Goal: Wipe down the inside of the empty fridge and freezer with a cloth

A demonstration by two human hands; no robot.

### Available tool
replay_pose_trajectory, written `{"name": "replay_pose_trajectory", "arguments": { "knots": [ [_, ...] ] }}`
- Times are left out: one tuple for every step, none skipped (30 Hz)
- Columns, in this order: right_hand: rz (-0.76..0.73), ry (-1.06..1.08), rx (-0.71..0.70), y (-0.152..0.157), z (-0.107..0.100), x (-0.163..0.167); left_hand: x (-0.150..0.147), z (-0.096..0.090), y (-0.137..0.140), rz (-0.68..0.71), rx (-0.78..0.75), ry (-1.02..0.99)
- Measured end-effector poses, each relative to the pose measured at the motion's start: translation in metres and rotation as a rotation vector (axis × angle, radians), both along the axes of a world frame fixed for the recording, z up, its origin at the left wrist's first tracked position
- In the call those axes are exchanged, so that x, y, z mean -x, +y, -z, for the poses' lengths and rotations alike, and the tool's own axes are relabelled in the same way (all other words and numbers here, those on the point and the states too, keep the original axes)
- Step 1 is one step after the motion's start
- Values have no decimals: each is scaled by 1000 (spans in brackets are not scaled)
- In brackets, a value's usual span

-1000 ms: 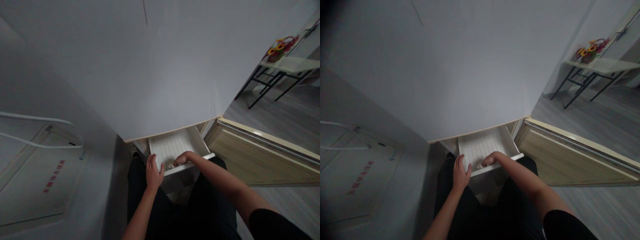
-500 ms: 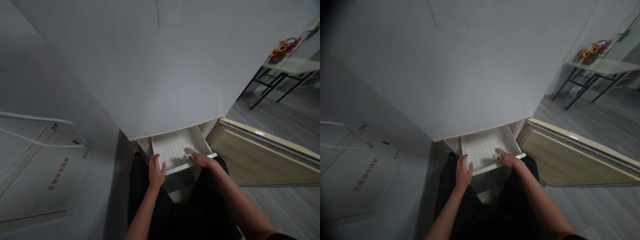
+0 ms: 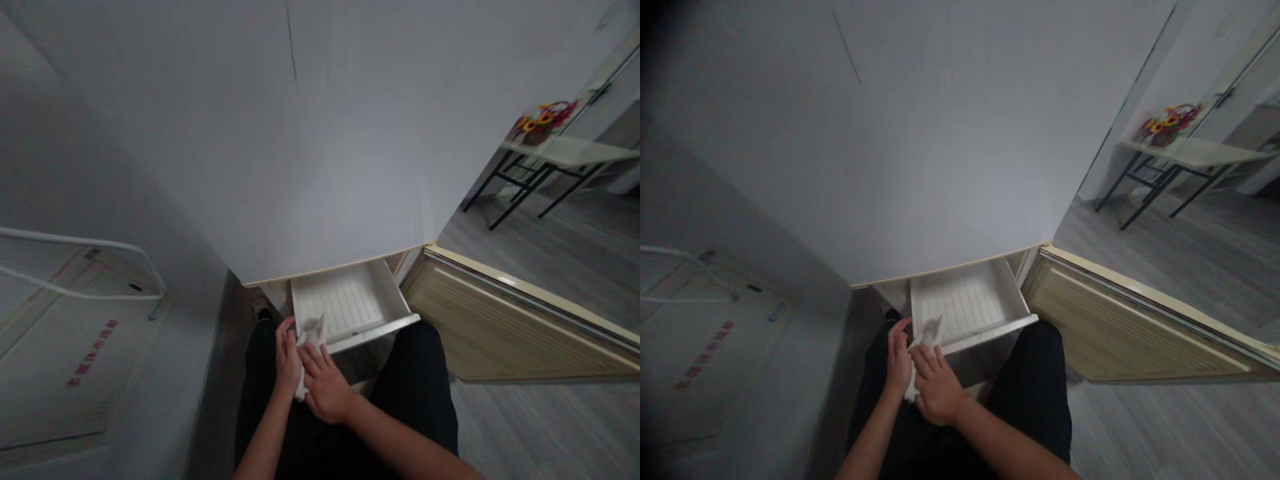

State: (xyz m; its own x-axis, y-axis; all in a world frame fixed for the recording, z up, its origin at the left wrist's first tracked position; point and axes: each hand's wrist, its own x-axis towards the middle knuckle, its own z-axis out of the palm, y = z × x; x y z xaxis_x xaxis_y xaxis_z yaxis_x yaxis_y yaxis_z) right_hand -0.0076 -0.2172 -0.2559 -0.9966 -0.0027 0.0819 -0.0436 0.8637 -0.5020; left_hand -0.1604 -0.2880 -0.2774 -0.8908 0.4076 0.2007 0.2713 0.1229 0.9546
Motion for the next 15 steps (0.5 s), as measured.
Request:
{"name": "replay_pose_trajectory", "arguments": {
  "knots": [
    [-22,13,-14,-9,1,9,2,-1,-5,-11,4,-32],
    [-42,28,-33,-13,2,14,4,0,-11,-25,15,-70],
    [-57,38,-55,-13,4,17,6,0,-17,-32,32,-113],
    [-66,44,-78,-9,6,16,8,2,-23,-28,49,-157],
    [-69,48,-99,-3,8,12,9,3,-29,-9,66,-194],
    [-57,51,-115,5,11,5,9,5,-34,22,80,-222],
    [-30,53,-127,13,15,-4,8,7,-39,53,92,-242],
    [13,54,-137,23,19,-15,6,8,-43,79,102,-254],
    [69,55,-148,32,23,-28,3,9,-46,97,108,-261],
    [136,57,-160,43,26,-42,0,10,-48,111,116,-264],
    [215,59,-175,54,29,-57,-4,10,-49,126,126,-262],
    [300,59,-192,66,32,-72,-8,10,-49,144,139,-255],
    [390,61,-209,78,34,-86,-12,10,-48,166,156,-246],
    [496,60,-225,90,36,-100,-15,10,-47,192,176,-237],
    [610,68,-230,103,38,-112,-19,10,-45,217,199,-228]
  ]
}}
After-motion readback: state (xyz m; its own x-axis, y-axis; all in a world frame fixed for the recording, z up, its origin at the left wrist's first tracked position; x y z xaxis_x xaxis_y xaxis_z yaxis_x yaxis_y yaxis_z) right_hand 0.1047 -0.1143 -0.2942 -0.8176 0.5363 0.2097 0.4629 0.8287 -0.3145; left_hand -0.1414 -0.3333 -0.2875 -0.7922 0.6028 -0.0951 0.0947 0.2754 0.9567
